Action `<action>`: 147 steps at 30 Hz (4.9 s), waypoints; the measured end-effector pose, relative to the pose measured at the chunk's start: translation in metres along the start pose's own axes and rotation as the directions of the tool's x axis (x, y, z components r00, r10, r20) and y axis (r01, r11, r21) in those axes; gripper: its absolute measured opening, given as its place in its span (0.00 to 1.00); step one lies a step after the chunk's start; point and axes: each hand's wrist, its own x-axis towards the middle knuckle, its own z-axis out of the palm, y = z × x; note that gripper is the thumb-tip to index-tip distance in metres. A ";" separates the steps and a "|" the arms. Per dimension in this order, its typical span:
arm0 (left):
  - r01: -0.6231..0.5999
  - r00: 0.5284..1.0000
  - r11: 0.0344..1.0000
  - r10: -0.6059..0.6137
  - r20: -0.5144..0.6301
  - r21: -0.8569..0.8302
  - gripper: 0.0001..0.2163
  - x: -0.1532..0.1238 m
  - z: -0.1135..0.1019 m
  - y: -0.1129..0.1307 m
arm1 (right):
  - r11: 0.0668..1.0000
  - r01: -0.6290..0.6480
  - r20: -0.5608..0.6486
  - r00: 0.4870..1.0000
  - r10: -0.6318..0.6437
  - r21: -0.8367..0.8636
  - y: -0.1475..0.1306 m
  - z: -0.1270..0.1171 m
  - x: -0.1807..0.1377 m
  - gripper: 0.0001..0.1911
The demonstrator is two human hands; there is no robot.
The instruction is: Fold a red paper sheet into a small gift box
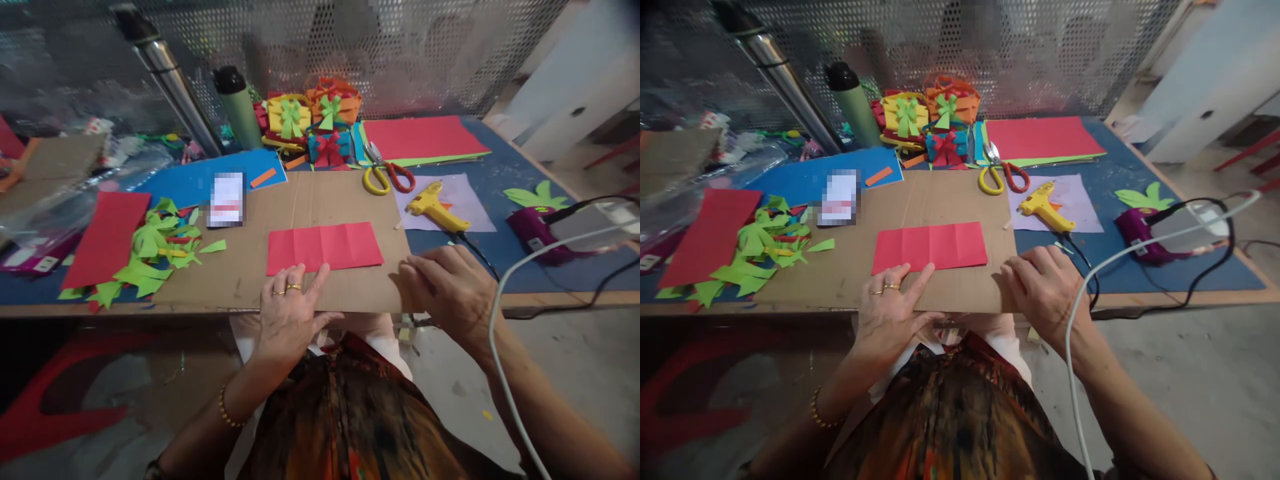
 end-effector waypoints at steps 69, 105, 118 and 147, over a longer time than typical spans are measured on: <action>-0.190 0.981 0.941 0.173 -0.083 -0.282 0.36 0.021 -0.007 -0.009 | 0.847 -0.226 0.376 0.926 0.033 0.481 -0.007 0.061 0.076 0.06; -0.143 0.989 0.951 0.130 -0.064 -0.276 0.33 0.016 -0.007 -0.006 | 0.838 -0.248 0.361 0.930 0.066 0.486 -0.007 0.062 0.074 0.06; -0.168 0.985 0.957 0.155 -0.072 -0.236 0.31 0.014 -0.007 -0.005 | 0.834 -0.243 0.355 0.933 0.061 0.496 -0.006 0.063 0.074 0.07; -0.127 0.991 0.955 0.114 -0.067 -0.267 0.39 0.018 0.001 -0.004 | 0.980 0.170 0.201 0.962 -0.187 0.100 -0.019 0.029 0.038 0.12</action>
